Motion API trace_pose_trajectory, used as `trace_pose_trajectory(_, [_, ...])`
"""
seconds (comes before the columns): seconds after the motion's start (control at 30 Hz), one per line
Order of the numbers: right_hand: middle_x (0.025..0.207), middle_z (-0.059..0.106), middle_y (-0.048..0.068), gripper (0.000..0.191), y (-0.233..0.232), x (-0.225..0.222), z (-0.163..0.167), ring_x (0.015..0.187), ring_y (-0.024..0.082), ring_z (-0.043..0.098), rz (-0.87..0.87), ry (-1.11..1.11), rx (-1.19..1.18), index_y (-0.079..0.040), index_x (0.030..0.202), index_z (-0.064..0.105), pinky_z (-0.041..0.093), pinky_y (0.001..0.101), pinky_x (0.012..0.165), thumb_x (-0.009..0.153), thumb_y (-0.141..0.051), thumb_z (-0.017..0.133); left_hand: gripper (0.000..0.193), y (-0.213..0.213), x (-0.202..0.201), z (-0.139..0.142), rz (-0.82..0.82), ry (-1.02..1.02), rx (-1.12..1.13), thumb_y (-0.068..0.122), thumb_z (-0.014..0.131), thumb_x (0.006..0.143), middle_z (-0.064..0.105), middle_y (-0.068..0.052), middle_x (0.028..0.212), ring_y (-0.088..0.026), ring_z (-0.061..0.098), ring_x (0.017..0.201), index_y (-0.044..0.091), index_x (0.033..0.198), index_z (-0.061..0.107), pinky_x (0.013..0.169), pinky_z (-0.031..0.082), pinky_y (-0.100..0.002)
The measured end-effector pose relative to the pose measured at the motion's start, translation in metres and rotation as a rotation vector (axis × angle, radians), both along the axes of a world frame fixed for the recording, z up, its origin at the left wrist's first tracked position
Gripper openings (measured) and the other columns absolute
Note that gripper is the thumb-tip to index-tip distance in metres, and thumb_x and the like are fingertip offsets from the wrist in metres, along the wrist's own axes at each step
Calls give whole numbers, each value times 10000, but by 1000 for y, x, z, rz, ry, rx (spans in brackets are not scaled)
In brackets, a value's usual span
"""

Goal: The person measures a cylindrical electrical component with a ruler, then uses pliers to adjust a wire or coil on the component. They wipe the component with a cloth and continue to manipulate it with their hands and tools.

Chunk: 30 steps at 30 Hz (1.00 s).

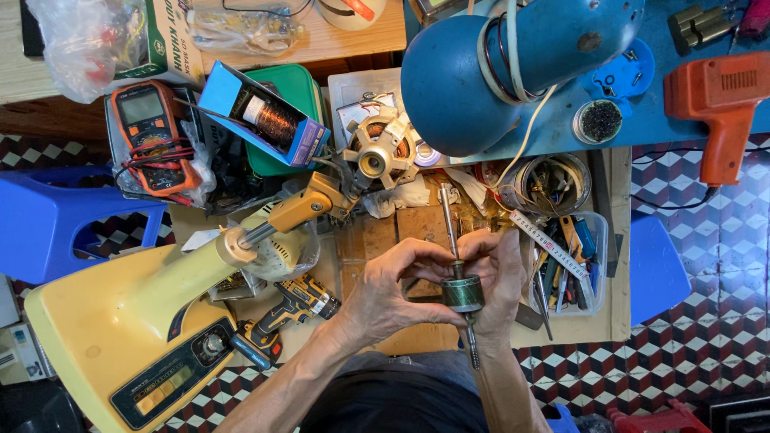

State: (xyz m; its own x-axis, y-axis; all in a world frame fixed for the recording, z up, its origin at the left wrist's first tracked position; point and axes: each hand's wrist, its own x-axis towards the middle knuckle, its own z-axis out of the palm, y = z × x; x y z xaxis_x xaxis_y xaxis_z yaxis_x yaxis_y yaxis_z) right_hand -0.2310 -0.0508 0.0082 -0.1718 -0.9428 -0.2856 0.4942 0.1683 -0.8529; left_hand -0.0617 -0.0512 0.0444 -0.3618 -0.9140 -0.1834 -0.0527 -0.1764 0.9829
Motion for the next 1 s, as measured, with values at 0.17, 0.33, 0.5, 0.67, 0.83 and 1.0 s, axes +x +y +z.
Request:
trace_pose_trajectory(0.17, [858, 612, 82, 475, 3, 2, -1, 723, 122, 571, -7, -49, 16, -16, 937, 627, 491, 271, 661, 1131, -420, 470, 681, -3, 4, 6, -31, -103, -125, 285, 932, 699, 671, -97, 1208, -178, 732, 1109, 33, 1245, 614, 970, 582, -319])
trace_pose_trajectory(0.33, [828, 598, 55, 505, 3, -1, -2, 692, 94, 553, 77, 0, 13, -24, 921, 632, 451, 233, 620, 1155, -445, 479, 676, -3, 7, 6, -59, -119, -104, 299, 936, 697, 691, -93, 1198, -180, 741, 1109, 36, 1235, 625, 965, 581, -323])
trace_pose_trajectory(0.5, [736, 613, 52, 486, 3, 0, 1, 501, 74, 503, 27, 183, 193, -28, 870, 654, 384, 218, 455, 1063, -460, 542, 678, -4, 4, -1, -55, -114, -106, 314, 939, 688, 706, -87, 1179, -177, 749, 1093, 43, 1227, 629, 959, 587, -325])
trace_pose_trajectory(0.67, [710, 619, 44, 456, 2, 1, 3, 514, 74, 536, 13, 160, 209, -51, 836, 661, 424, 216, 477, 1030, -456, 583, 680, 1, 4, -1, -39, -99, -73, 317, 933, 682, 709, -88, 1176, -190, 745, 1099, 45, 1231, 637, 970, 580, -335])
trace_pose_trajectory(0.83, [750, 627, 33, 432, -1, 1, -1, 577, 77, 567, 62, 156, 147, -50, 838, 653, 456, 218, 521, 1051, -417, 573, 676, 1, 5, 2, -30, -111, -48, 325, 922, 687, 694, -85, 1198, -194, 744, 1111, 45, 1228, 629, 980, 575, -339])
trace_pose_trajectory(1.0, [768, 628, 48, 396, -2, -1, 1, 593, 93, 560, 33, 47, 98, -51, 859, 652, 476, 244, 548, 1072, -372, 559, 660, 3, 0, 5, -8, -115, -52, 313, 916, 706, 685, -85, 1227, -202, 746, 1120, 59, 1245, 634, 978, 578, -341])
